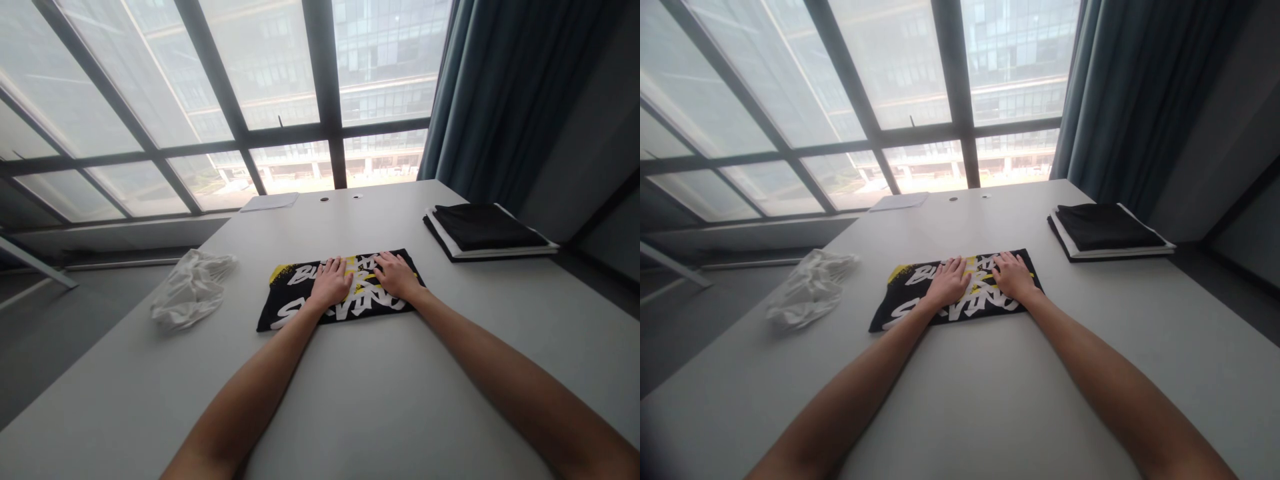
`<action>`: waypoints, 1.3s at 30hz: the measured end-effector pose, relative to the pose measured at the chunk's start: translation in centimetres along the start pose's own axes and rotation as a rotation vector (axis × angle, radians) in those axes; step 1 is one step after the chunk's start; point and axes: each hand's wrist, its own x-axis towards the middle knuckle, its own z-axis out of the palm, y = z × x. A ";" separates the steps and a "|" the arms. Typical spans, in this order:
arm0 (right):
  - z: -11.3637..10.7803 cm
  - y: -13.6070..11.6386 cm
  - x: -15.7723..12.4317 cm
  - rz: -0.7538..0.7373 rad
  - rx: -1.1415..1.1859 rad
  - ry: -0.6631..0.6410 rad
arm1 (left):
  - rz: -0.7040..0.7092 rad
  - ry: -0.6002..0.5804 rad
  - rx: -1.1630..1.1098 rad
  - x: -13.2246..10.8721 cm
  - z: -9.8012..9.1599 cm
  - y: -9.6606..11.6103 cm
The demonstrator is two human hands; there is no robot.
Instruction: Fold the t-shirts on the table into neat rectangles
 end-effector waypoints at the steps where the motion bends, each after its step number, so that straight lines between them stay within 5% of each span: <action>1: 0.0 0.0 0.0 0.000 0.001 0.002 | -0.002 -0.003 -0.001 0.0 0.0 0.0; 39: -0.1 0.3 0.2 -0.004 -0.030 -0.023 | 0.005 -0.020 -0.016 0.1 0.2 -0.2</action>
